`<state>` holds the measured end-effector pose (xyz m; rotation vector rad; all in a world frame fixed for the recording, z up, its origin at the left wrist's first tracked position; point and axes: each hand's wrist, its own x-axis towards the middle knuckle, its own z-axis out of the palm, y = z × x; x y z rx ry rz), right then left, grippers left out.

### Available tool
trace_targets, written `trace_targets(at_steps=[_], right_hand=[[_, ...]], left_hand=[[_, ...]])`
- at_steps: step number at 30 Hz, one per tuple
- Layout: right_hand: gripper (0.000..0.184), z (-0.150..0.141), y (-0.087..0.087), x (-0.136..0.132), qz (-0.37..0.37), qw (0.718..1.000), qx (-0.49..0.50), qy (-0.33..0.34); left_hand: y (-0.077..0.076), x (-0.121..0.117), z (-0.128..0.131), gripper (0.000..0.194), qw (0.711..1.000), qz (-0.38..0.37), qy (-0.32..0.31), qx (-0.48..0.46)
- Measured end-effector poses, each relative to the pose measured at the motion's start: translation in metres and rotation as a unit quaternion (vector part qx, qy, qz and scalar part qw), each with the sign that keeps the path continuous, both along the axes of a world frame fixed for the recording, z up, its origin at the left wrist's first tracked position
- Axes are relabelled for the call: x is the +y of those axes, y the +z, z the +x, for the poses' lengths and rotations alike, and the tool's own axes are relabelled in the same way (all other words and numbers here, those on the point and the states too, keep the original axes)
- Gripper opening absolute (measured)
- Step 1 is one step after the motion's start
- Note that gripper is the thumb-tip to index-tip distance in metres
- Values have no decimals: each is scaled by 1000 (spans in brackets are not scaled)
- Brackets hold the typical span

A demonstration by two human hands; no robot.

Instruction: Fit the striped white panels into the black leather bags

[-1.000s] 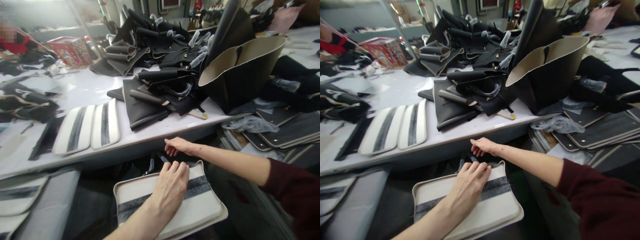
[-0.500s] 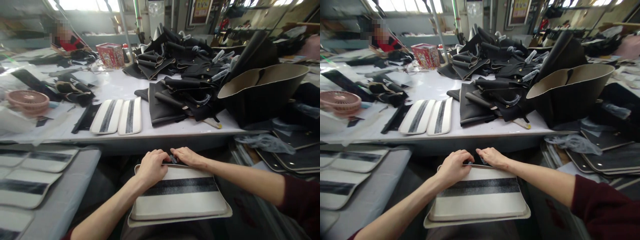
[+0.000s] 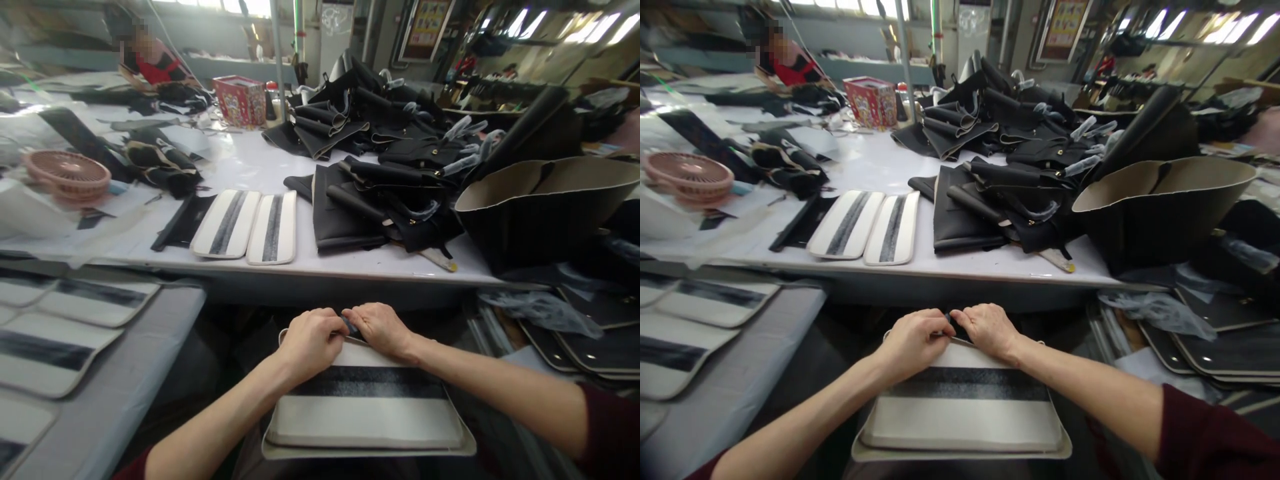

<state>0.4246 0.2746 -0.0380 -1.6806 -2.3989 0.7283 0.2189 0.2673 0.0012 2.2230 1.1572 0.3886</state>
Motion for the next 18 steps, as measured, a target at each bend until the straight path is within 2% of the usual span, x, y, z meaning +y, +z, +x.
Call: trace_targets(at_steps=[4,8,11,18], right_hand=[[63,-9,1,-2,6,1000,-3,5],[62,-18,1,-3,1,1000,-2,-2],[62,-24,2,-3,-12,1000,4,-11],[66,-38,3,1,-38,999,29,-10]], left_hand=[[1,9,-26,28,995,-96,26,-12],[-7,11,-47,21,976,-191,93,-46],[-16,9,-50,20,970,-201,120,-61],[-27,10,-47,17,952,-254,131,-107]])
